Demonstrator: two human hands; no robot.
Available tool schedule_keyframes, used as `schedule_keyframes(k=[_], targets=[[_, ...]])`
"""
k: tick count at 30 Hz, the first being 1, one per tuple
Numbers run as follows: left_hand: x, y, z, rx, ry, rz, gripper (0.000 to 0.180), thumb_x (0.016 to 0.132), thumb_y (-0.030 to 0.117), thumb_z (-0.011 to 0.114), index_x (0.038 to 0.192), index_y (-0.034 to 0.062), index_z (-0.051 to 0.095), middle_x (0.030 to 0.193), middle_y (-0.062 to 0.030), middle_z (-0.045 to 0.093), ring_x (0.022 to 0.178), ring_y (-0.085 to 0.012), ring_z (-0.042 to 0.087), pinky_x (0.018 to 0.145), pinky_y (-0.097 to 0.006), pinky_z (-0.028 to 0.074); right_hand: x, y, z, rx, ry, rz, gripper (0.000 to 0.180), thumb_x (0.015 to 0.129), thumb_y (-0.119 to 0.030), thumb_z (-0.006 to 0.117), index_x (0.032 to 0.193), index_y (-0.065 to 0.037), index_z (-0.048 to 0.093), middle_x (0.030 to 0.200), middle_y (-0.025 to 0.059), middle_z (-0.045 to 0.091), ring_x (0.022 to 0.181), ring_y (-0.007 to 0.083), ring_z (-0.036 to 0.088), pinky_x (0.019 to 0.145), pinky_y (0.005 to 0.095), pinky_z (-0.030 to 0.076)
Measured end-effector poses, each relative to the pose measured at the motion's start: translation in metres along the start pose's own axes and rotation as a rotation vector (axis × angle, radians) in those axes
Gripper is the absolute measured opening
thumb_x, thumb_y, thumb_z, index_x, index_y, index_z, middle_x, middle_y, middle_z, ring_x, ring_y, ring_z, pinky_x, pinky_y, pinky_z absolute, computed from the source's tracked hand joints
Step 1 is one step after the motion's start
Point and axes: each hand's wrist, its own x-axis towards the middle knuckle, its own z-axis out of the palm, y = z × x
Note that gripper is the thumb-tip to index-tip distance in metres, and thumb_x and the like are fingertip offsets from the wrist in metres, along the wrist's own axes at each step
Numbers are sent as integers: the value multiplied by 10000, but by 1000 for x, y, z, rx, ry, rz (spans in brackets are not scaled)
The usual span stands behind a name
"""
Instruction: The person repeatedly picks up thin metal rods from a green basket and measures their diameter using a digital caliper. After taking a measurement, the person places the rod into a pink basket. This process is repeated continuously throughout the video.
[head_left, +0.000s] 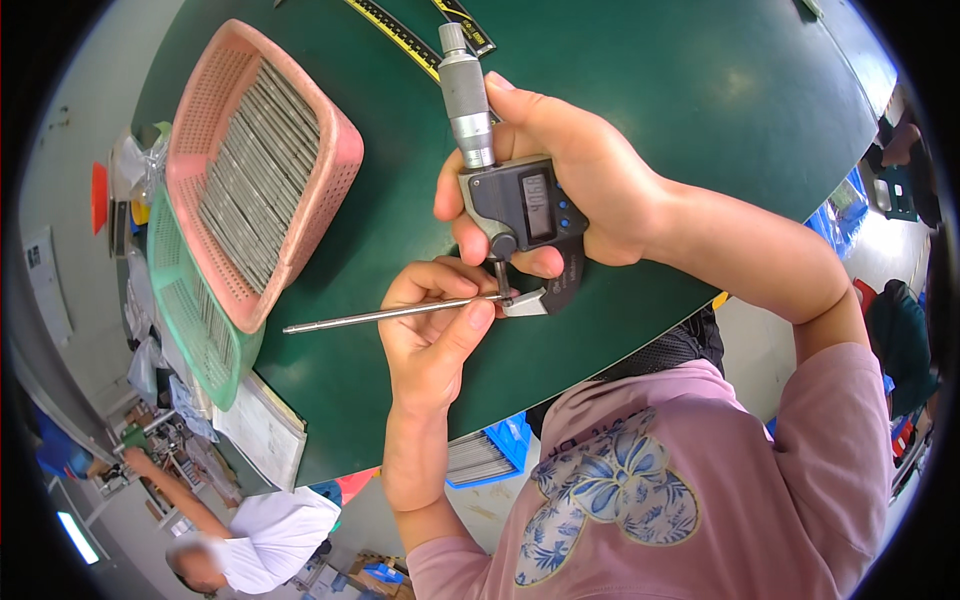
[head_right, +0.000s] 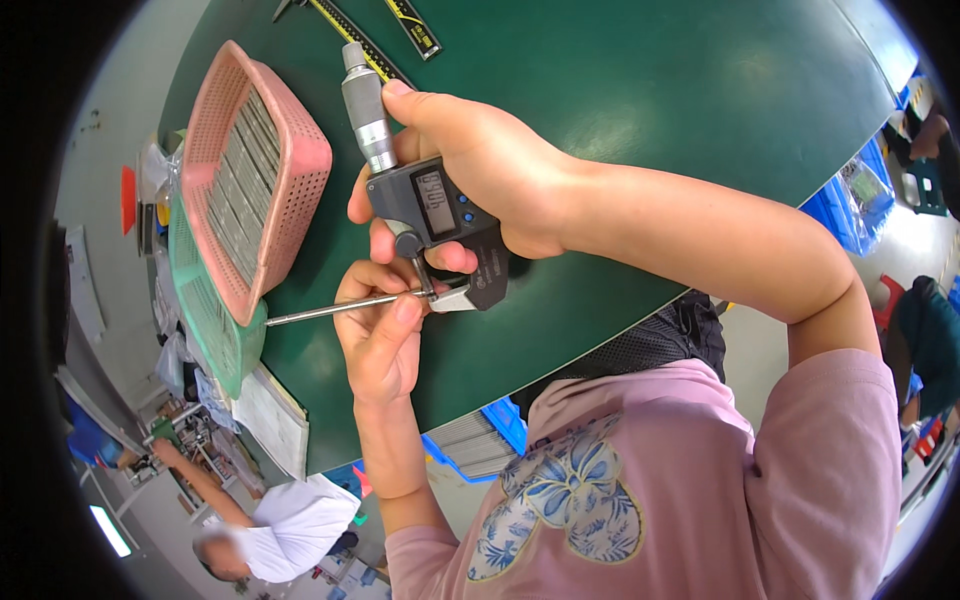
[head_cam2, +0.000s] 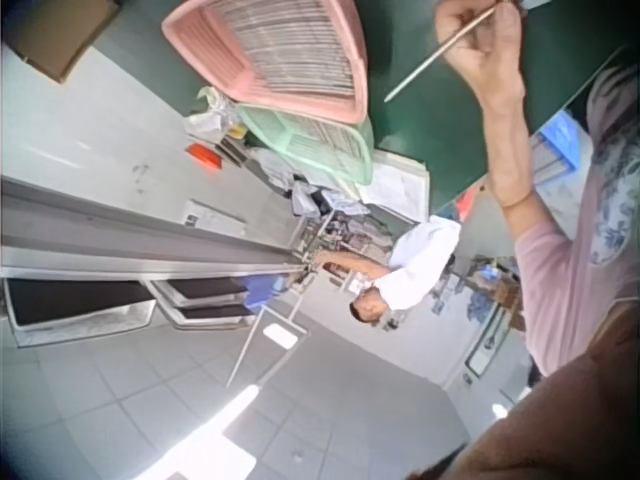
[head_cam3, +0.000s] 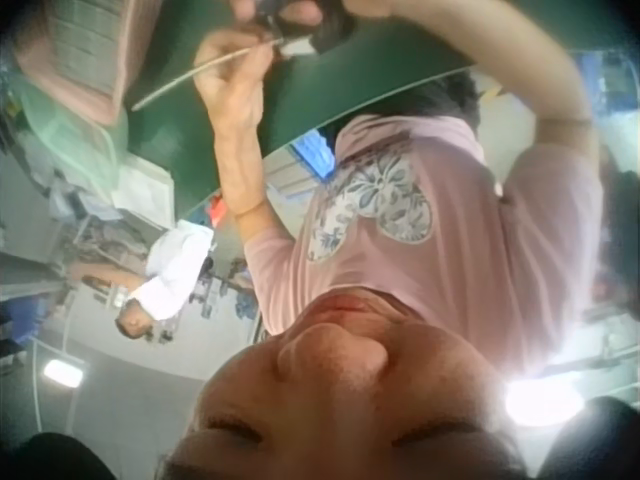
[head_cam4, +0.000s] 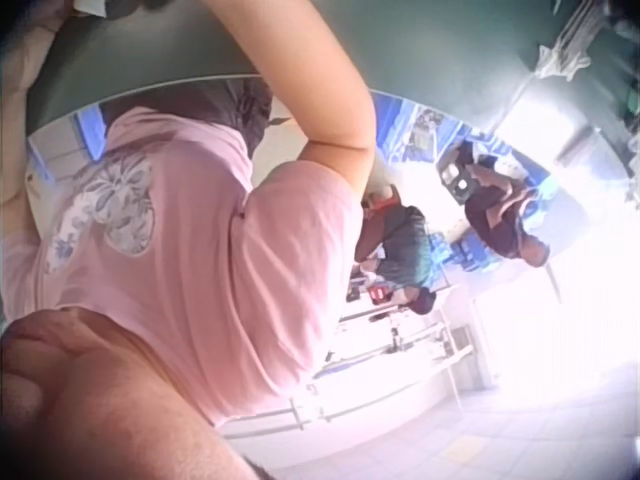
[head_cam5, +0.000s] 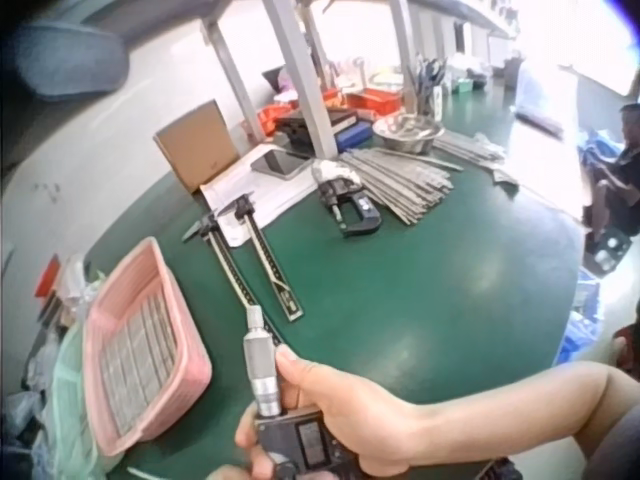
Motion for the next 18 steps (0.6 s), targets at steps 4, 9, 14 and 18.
schedule_keyframes(k=[4,9,14,18], targets=[[1,-1,-2,-14,-33,-26,161,750,-42,599,861,10,494,853,-109,560,777,-157,561,704,-286,479,1,1,-2,32,-7,32,680,850,-574,214,832,27,532,633,125,574,355,144,404,357,225,350],[-1,1,-3,-4,-50,-19,184,737,-31,611,872,9,493,874,-121,559,778,-163,558,703,-294,476,0,-1,0,-8,-11,32,675,832,-599,265,793,16,542,622,118,574,360,141,409,353,225,347],[0,1,-1,-47,-57,-11,195,737,2,616,886,4,491,871,-130,555,784,-169,553,708,-301,477,0,-1,1,-36,7,6,652,823,-604,307,768,-1,550,618,105,577,363,137,411,351,223,343],[0,2,-2,-43,-49,-14,187,752,35,614,888,0,490,871,-132,553,789,-170,551,713,-306,480,0,0,-1,-30,-25,2,656,819,-610,312,777,-1,555,623,97,580,365,135,411,371,227,352]])
